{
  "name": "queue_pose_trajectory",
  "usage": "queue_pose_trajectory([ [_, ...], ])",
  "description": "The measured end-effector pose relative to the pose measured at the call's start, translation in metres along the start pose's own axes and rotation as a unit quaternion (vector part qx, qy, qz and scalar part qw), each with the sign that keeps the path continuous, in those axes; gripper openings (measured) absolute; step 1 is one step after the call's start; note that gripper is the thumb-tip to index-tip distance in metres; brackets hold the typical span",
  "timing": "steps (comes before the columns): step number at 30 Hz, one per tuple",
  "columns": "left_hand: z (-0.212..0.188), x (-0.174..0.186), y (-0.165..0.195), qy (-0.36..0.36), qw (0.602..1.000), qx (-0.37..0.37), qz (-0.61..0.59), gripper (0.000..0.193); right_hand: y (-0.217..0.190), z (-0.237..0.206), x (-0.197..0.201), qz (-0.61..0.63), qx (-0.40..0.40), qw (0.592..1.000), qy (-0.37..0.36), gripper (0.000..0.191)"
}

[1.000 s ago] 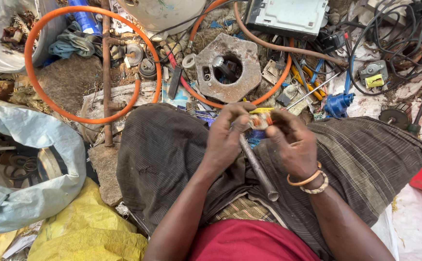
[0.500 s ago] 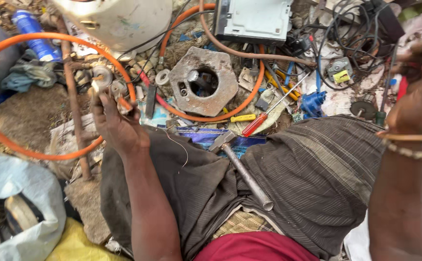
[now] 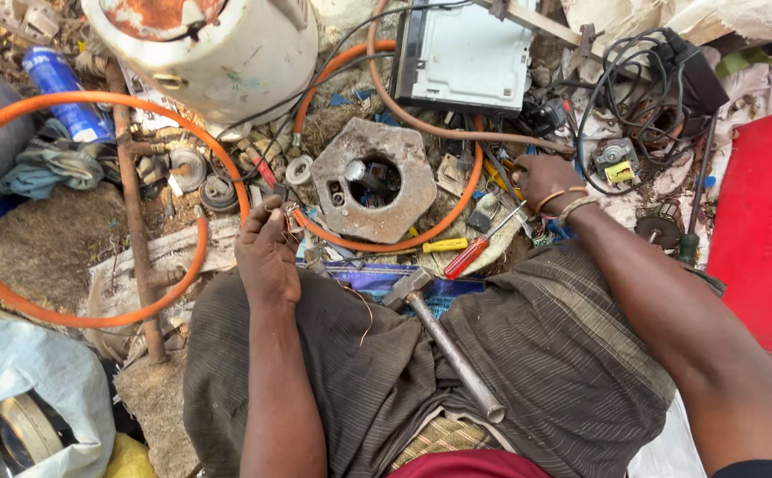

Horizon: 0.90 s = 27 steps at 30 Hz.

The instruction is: The person disassembles a small cylindrical electrical component using a screwdriver and hammer, then uses pliers to strip and separate wires. The person works on the component while sitting on the ground in a cluttered outdoor area.

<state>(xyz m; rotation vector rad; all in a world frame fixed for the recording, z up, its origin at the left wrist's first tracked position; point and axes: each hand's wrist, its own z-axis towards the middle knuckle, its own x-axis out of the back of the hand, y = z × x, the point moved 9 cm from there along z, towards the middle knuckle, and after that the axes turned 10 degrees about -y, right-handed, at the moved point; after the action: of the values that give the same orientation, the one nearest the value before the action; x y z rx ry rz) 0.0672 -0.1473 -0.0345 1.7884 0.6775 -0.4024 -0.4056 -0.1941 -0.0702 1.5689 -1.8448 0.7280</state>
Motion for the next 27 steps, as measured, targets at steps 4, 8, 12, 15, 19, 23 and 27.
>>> queue_pose_trajectory([
  [4, 0.01, 0.009, -0.012, 0.023, 0.999, 0.02, 0.035, 0.017, -0.003, 0.007, -0.02, -0.073, -0.023, 0.997, -0.02, 0.029],
  [8, 0.019, 0.015, -0.026, 0.023, 0.997, 0.042, 0.068, 0.017, -0.001, 0.009, -0.025, -0.057, -0.033, 0.997, -0.051, 0.028],
  [12, 0.025, 0.024, -0.034, 0.027, 0.996, 0.036, 0.082, 0.018, 0.002, 0.006, -0.013, -0.041, -0.026, 0.999, -0.013, 0.03],
  [15, 0.026, 0.033, -0.04, 0.033, 0.994, 0.047, 0.09, 0.017, 0.017, 0.003, -0.004, 0.045, -0.066, 0.997, 0.004, 0.022],
  [19, 0.028, 0.037, -0.039, 0.023, 0.996, 0.02, 0.081, 0.017, 0.042, -0.006, 0.026, 0.084, -0.042, 0.993, 0.078, 0.014],
  [23, 0.029, 0.038, -0.039, 0.038, 0.994, 0.024, 0.103, 0.019, 0.106, -0.028, 0.073, 0.232, -0.022, 0.943, 0.238, 0.019],
  [27, 0.029, 0.034, -0.04, 0.028, 0.992, 0.03, 0.121, 0.02, 0.157, -0.075, 0.113, 0.28, -0.008, 0.85, 0.446, 0.017],
])
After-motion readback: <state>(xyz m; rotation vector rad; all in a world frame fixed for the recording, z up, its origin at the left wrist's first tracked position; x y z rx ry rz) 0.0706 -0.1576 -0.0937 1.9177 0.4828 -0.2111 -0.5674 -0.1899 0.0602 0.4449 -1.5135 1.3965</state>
